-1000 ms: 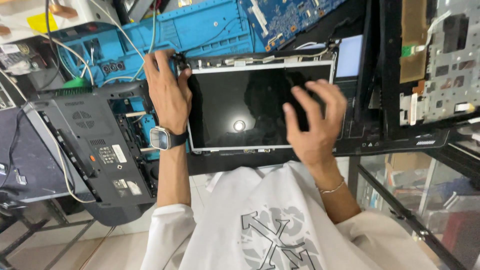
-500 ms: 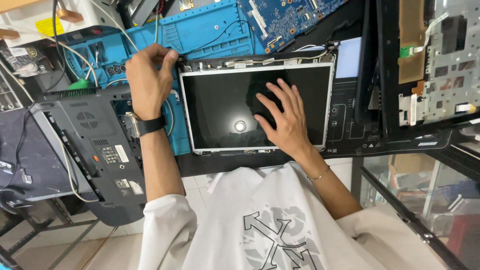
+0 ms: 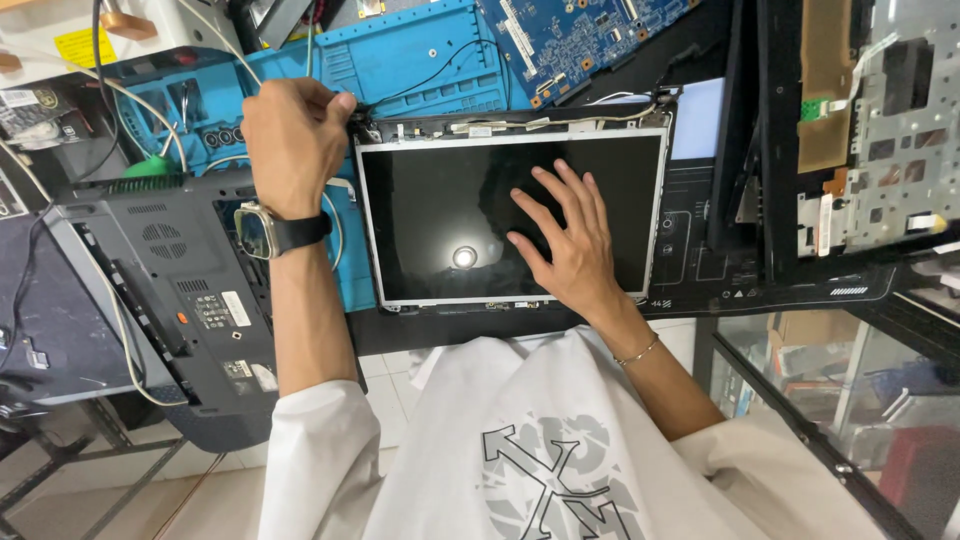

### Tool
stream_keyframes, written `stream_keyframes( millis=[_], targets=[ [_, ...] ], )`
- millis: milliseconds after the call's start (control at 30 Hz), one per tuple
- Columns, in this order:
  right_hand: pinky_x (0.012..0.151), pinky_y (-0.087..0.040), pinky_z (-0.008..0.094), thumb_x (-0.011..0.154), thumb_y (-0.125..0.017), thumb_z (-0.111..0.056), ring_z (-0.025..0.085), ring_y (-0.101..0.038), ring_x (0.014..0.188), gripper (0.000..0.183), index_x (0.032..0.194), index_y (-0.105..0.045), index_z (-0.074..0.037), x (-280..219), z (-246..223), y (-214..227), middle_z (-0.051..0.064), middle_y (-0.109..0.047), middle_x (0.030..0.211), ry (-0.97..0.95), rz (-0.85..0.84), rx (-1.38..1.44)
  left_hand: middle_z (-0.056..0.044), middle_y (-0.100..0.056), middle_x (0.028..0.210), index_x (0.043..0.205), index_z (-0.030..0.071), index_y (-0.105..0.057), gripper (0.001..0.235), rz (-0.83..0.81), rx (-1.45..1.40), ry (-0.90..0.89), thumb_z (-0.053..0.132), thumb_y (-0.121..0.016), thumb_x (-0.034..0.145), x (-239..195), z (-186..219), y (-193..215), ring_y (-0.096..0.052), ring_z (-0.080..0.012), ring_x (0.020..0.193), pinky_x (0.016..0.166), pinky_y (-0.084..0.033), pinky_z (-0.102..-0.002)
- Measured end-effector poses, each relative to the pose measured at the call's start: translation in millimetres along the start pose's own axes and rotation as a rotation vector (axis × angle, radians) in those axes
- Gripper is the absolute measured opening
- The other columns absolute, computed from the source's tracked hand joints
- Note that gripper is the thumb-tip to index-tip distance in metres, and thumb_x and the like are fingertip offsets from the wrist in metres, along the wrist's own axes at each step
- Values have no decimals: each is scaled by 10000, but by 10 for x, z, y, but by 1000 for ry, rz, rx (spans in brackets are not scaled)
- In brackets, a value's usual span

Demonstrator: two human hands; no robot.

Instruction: The person removes screws from the top edge of a monitor panel using a screwdriver, then detaches the screen from the casing. They lift the panel, disconnect a ribbon cable, and set the screen aside before handling the monitor's back casing.

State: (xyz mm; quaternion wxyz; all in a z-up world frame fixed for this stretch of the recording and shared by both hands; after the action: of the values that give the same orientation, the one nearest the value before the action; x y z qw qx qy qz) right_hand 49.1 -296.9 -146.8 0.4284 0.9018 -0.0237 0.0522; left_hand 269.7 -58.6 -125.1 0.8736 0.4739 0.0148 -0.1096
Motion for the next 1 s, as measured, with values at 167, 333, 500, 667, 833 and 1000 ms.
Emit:
stream_keyframes(
  millis=[167,333,500,667,833,1000],
  targets=[
    [1254,-287,599,943,-798,-263,374,-387,1497,487,1385,-657,-116,-13,-1,-20,141,-490,1526,3,1,2,-153,-750,774,899,17,-797,184,1,21,16,195,-835,882,14,0,13,-743,-289,701,681,-553,-370],
    [1258,-279,598,950,-792,-267,375,-383,1499,486,1391,-653,-115,-16,-32,8,144,-486,1530,7,-8,4,-148,-750,773,903,20,-791,190,3,4,31,203,-836,886,-42,-51,23,-754,-280,701,703,-565,-360],
    [1260,-273,590,961,-772,-267,377,-368,1505,483,1402,-638,-121,-8,-16,13,146,-475,1538,6,1,-10,-155,-753,799,927,25,-797,183,18,25,-56,206,-818,917,-75,3,-15,-750,-298,732,692,-554,-371],
    [1262,-252,586,976,-744,-275,375,-342,1518,492,1427,-618,-126,33,-50,33,145,-449,1565,3,-24,-43,-156,-758,809,930,13,-790,234,73,-23,-42,246,-797,947,-144,45,-4,-751,-302,733,685,-553,-372],
    [1267,-226,575,993,-712,-280,372,-314,1538,503,1460,-597,-132,50,-89,29,140,-412,1610,4,-54,-73,-189,-722,774,914,-35,-746,400,25,-18,83,348,-763,1026,-30,-203,-88,-715,-314,695,686,-532,-379],
    [1267,-218,565,985,-711,-298,363,-309,1539,514,1460,-598,-138,61,-85,7,127,-395,1624,-4,-58,-79,-157,-735,783,934,-15,-763,381,-66,-104,128,362,-739,978,8,-267,-140,-720,-239,723,701,-536,-347]
  ],
)
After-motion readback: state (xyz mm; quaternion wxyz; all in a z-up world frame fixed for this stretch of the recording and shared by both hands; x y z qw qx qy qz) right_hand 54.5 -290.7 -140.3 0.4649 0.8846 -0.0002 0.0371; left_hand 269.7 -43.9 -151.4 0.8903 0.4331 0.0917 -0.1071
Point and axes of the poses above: each hand's wrist, its own x-axis towards the middle knuckle, its own y-axis out of the back of the hand, z = x × y, the point moved 6 cm from there along x, towards the middle knuckle
